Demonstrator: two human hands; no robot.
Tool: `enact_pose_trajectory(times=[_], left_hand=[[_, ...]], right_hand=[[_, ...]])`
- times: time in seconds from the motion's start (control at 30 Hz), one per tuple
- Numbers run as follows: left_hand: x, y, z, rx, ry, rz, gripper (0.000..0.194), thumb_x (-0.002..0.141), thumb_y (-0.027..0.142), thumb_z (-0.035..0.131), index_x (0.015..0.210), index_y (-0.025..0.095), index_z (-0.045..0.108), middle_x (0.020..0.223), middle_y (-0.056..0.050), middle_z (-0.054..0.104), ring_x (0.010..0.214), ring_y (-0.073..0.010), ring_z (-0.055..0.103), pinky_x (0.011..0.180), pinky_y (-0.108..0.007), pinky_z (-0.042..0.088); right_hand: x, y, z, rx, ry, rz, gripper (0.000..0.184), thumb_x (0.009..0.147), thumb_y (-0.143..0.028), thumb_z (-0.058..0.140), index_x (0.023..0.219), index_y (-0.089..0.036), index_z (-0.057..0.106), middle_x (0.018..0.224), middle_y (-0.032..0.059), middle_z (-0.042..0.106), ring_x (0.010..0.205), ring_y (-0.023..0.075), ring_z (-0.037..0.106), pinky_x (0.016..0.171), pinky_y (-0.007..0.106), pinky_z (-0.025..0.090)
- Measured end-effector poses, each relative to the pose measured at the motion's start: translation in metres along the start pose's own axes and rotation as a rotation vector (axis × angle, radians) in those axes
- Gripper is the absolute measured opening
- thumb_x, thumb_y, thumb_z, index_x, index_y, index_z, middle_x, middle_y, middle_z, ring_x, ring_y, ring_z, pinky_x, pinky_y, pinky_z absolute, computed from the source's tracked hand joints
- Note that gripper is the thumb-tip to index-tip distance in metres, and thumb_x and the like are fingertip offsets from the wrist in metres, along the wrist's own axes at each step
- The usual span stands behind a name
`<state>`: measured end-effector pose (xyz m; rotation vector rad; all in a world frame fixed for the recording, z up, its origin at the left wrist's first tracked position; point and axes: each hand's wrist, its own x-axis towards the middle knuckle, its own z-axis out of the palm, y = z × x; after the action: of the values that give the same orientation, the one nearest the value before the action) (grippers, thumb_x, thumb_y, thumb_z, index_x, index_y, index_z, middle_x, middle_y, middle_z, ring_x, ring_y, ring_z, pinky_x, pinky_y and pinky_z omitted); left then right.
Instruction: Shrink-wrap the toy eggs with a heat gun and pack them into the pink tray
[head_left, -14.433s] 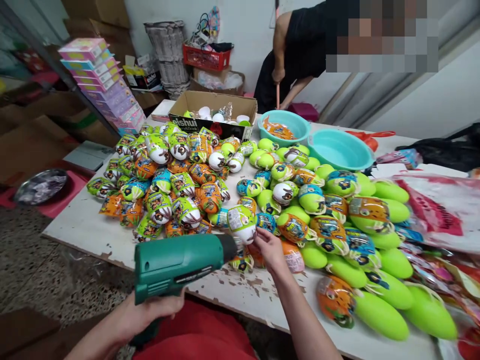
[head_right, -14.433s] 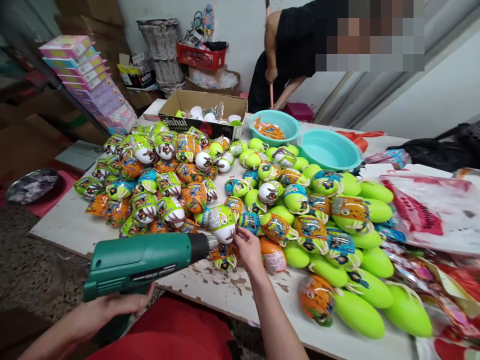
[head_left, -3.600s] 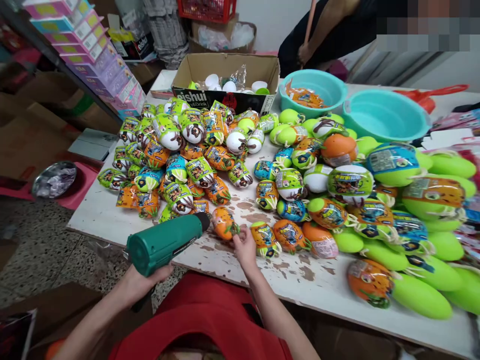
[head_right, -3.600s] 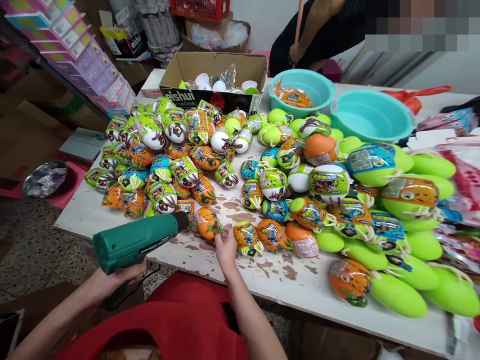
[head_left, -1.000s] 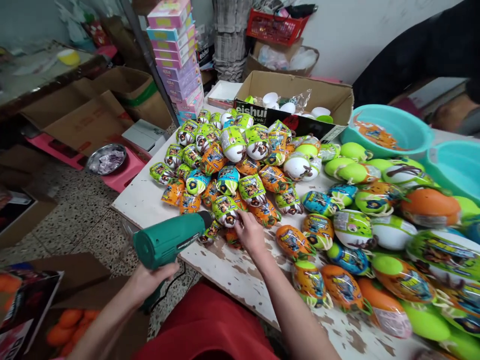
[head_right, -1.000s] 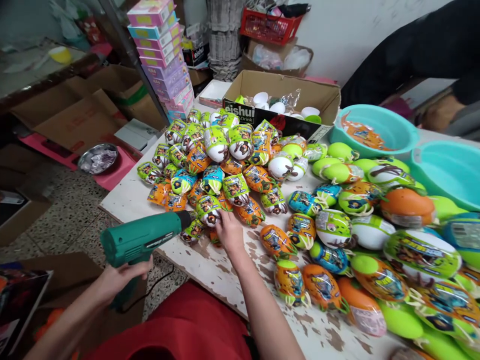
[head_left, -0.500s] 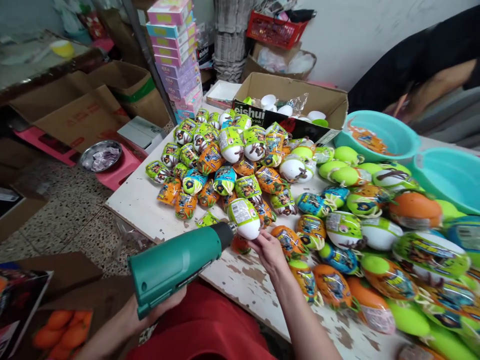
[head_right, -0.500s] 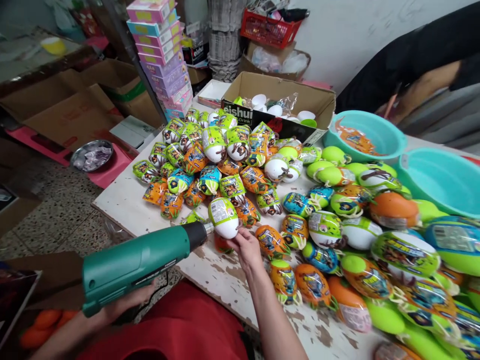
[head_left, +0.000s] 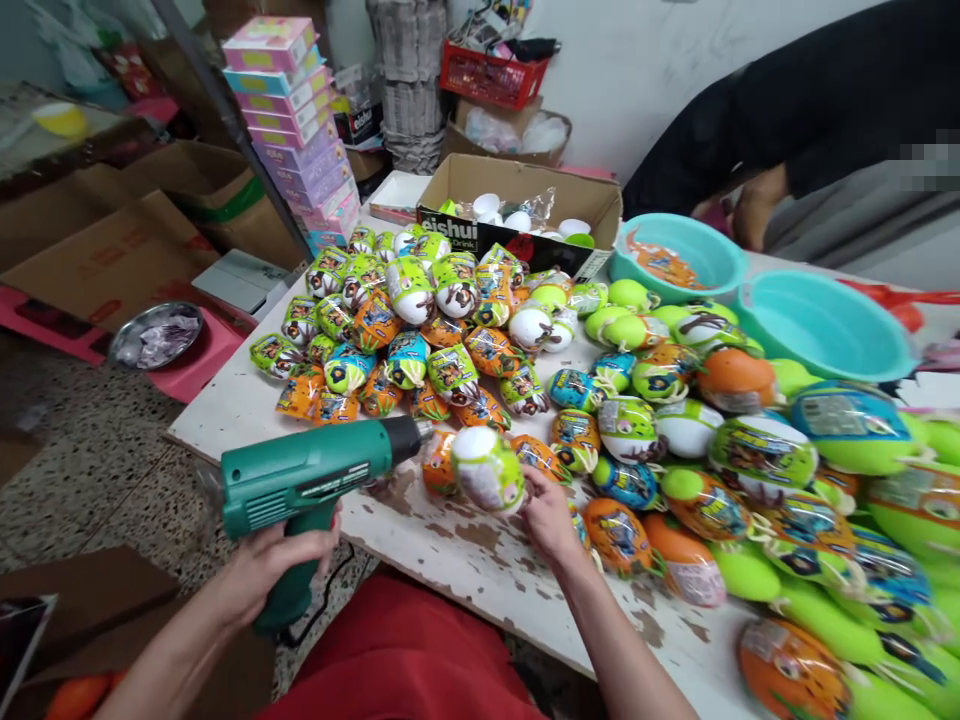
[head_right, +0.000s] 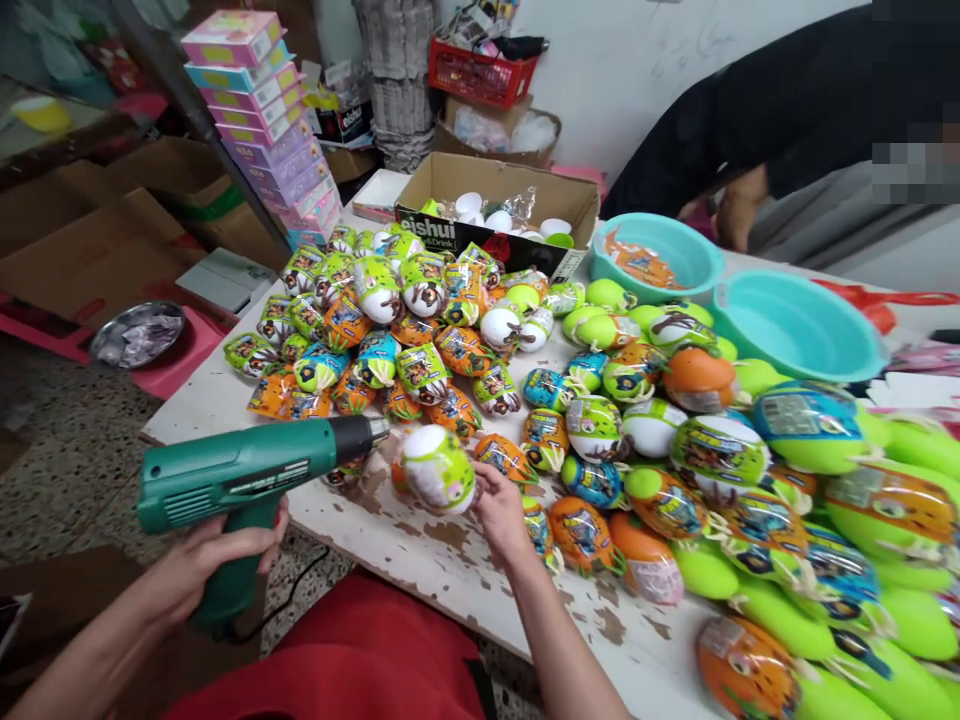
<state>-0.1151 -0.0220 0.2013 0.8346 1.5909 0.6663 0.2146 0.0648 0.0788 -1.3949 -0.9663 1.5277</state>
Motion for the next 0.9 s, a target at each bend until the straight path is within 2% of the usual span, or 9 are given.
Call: enact_pose_trajectory(times=[0.13, 0.27, 0.43, 0.5, 0.57, 0.63, 0.73, 0.8, 0.9], left_hand=[[-0.011, -0.011, 0.014, -0.095, -0.160, -0.116, 0.024, 0.072, 0.039, 0.069, 0.085, 0.019, 0.068, 0.067, 0.000, 0.065, 0.060, -0.0173, 0.057, 0.061, -0.028, 0.046], [-0.016, -0.008, 0.024, -0.089, -0.196, -0.051, 0.026, 0.075, 0.045, 0.067, 0.082, 0.020, 0.070, 0.065, 0.000, 0.063, 0.062, -0.0184, 0.057, 0.061, -0.029, 0.047], [-0.024, -0.002, 0.036, 0.073, -0.239, -0.104, 0.023, 0.070, 0.044, 0.070, 0.074, 0.022, 0.074, 0.066, -0.002, 0.069, 0.066, -0.0224, 0.061, 0.067, -0.032, 0.051], [-0.026, 0.001, 0.044, 0.086, -0.306, -0.102, 0.022, 0.068, 0.044, 0.071, 0.072, 0.022, 0.073, 0.067, -0.002, 0.069, 0.067, -0.0232, 0.062, 0.068, -0.032, 0.051], [-0.025, 0.004, 0.052, 0.114, -0.259, -0.080, 0.022, 0.072, 0.044, 0.068, 0.071, 0.022, 0.071, 0.065, 0.000, 0.067, 0.065, -0.0217, 0.061, 0.068, -0.030, 0.050], [-0.019, 0.003, 0.054, 0.163, -0.104, -0.045, 0.024, 0.074, 0.045, 0.063, 0.068, 0.022, 0.067, 0.061, 0.001, 0.063, 0.062, -0.0207, 0.059, 0.067, -0.029, 0.048], [-0.010, -0.010, 0.050, 0.294, 0.075, -0.014, 0.028, 0.071, 0.047, 0.062, 0.057, 0.023, 0.060, 0.056, 0.001, 0.060, 0.059, -0.0212, 0.057, 0.066, -0.031, 0.047], [-0.005, -0.022, 0.048, 0.365, 0.076, -0.021, 0.025, 0.067, 0.046, 0.065, 0.057, 0.024, 0.061, 0.055, 0.000, 0.062, 0.059, -0.0217, 0.057, 0.065, -0.031, 0.047], [0.002, -0.037, 0.052, 0.377, 0.064, -0.002, 0.021, 0.064, 0.043, 0.066, 0.058, 0.024, 0.064, 0.055, 0.001, 0.063, 0.057, -0.0214, 0.056, 0.061, -0.030, 0.047]], right_hand=[[-0.014, 0.009, -0.008, 0.156, 0.117, 0.165, 0.048, 0.052, -0.045, 0.085, 0.091, -0.018, 0.073, 0.084, 0.0074, 0.076, 0.072, 0.0249, 0.070, 0.062, 0.036, 0.058], [-0.029, 0.010, -0.016, 0.198, 0.072, 0.283, 0.047, 0.050, -0.040, 0.087, 0.090, -0.018, 0.073, 0.083, 0.0063, 0.076, 0.070, 0.0228, 0.070, 0.061, 0.034, 0.058], [-0.038, 0.006, -0.030, 0.242, 0.188, 0.250, 0.048, 0.048, -0.039, 0.088, 0.087, -0.017, 0.071, 0.083, 0.0067, 0.076, 0.069, 0.0238, 0.071, 0.061, 0.035, 0.059], [-0.041, 0.004, -0.036, 0.206, 0.164, 0.241, 0.047, 0.048, -0.039, 0.088, 0.086, -0.017, 0.071, 0.083, 0.0079, 0.076, 0.070, 0.0244, 0.071, 0.063, 0.036, 0.059], [-0.044, 0.001, -0.047, 0.152, 0.127, 0.237, 0.047, 0.049, -0.039, 0.087, 0.087, -0.016, 0.072, 0.085, 0.0097, 0.076, 0.073, 0.0253, 0.071, 0.065, 0.038, 0.059], [-0.046, 0.000, -0.065, 0.089, 0.225, 0.164, 0.049, 0.052, -0.040, 0.086, 0.092, -0.016, 0.071, 0.088, 0.0109, 0.075, 0.077, 0.0259, 0.071, 0.068, 0.039, 0.059], [-0.046, 0.005, -0.101, -0.058, 0.590, -0.080, 0.051, 0.060, -0.042, 0.080, 0.103, -0.017, 0.068, 0.098, 0.0114, 0.073, 0.088, 0.0251, 0.069, 0.081, 0.042, 0.057], [-0.045, 0.014, -0.121, -0.172, 0.770, -0.222, 0.050, 0.067, -0.042, 0.075, 0.108, -0.016, 0.065, 0.103, 0.0117, 0.071, 0.092, 0.0242, 0.068, 0.089, 0.045, 0.054], [-0.042, 0.029, -0.132, -0.385, 0.838, -0.353, 0.045, 0.072, -0.041, 0.069, 0.109, -0.014, 0.064, 0.107, 0.0135, 0.067, 0.100, 0.0259, 0.064, 0.093, 0.048, 0.051]])
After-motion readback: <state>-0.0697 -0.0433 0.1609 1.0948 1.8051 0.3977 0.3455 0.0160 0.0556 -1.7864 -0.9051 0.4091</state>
